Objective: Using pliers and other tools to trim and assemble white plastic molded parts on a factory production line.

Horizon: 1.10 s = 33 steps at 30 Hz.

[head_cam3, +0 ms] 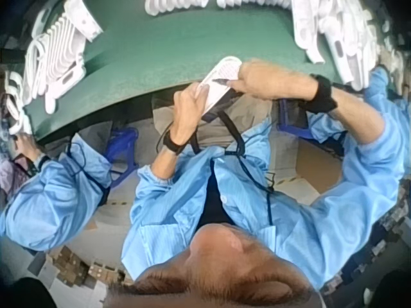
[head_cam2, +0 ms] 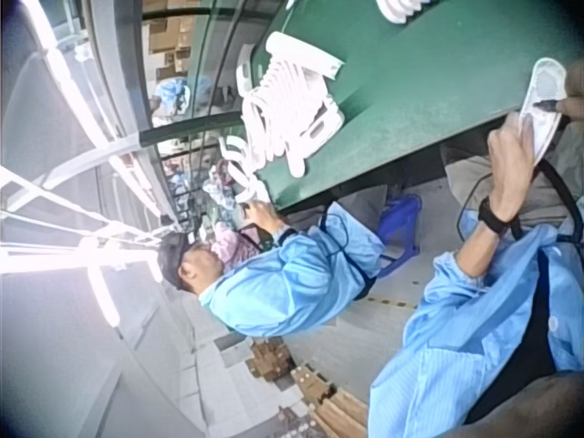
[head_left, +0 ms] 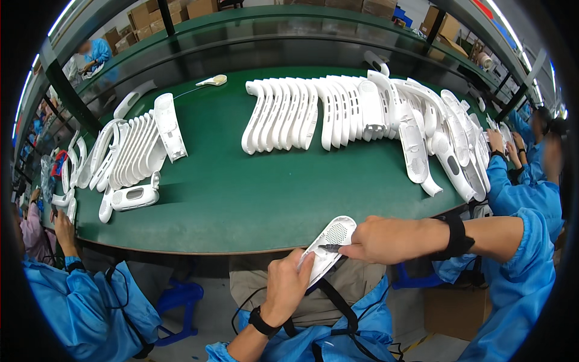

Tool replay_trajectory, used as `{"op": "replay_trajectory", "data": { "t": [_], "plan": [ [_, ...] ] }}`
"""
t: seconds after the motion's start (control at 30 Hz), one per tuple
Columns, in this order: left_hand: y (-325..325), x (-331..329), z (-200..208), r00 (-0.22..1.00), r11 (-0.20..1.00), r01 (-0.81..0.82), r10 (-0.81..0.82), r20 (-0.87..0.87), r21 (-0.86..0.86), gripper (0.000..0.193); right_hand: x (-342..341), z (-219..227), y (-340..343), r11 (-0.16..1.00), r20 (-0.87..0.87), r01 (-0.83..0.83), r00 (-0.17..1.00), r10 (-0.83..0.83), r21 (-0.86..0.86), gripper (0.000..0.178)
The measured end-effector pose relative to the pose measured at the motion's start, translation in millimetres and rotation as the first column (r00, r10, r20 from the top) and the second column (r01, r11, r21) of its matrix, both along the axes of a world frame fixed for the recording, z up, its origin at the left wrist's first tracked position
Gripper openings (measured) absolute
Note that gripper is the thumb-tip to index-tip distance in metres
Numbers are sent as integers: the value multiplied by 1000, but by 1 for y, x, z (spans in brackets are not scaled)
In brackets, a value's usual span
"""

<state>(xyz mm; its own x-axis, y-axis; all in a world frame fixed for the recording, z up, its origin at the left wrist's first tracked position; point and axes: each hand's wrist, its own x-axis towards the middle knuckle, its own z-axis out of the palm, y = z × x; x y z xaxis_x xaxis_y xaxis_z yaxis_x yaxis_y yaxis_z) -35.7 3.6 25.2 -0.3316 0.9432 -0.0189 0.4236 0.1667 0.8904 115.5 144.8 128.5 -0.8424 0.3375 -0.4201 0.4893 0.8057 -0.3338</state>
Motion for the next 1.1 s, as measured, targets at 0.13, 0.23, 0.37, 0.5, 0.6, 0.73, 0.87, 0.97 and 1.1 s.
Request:
{"op": "replay_trajectory", "data": {
  "t": [0.13, 0.23, 0.37, 0.5, 0.6, 0.73, 0.87, 0.97, 1.1],
  "plan": [
    [0, 2, -8, 1000, 997, 1, -1, -5, 75, 26, -6, 4, 8, 558, 543, 641, 759, -359, -527, 51],
    [0, 0, -6, 1000, 999, 2, -3, 31, 40, 25, 6, 3, 11, 541, 502, 606, 793, -346, -584, 50],
    [0, 3, -4, 995, 999, -36, 35, 93, 11, 26, 19, 31, -8, 865, -158, 282, 914, -374, -416, 43],
    [0, 3, -2, 995, 999, -42, 45, 93, -25, 28, -8, 16, -27, 757, -602, 109, 539, -589, -644, 31],
    [0, 0, 0, 995, 1000, -23, 24, 98, -12, 28, -30, -17, -45, 639, -588, 66, 328, -739, -766, 27],
    [1, 1, 7, 993, 999, -6, 12, 120, -52, 28, -35, -55, -46, 779, -749, 71, 233, -620, -623, 32],
    [0, 1, -1, 995, 999, -24, 27, 99, -23, 27, -42, -66, -49, 735, -708, 49, 234, -667, -676, 31],
    [0, 1, -3, 996, 999, -39, 38, 83, 20, 27, -47, -72, -48, 738, -694, 108, 276, -666, -666, 32],
    [1, -1, 5, 995, 1000, -10, 13, 104, -25, 25, -51, -78, -47, 757, -714, 132, 262, -649, -640, 34]
  ]
}}
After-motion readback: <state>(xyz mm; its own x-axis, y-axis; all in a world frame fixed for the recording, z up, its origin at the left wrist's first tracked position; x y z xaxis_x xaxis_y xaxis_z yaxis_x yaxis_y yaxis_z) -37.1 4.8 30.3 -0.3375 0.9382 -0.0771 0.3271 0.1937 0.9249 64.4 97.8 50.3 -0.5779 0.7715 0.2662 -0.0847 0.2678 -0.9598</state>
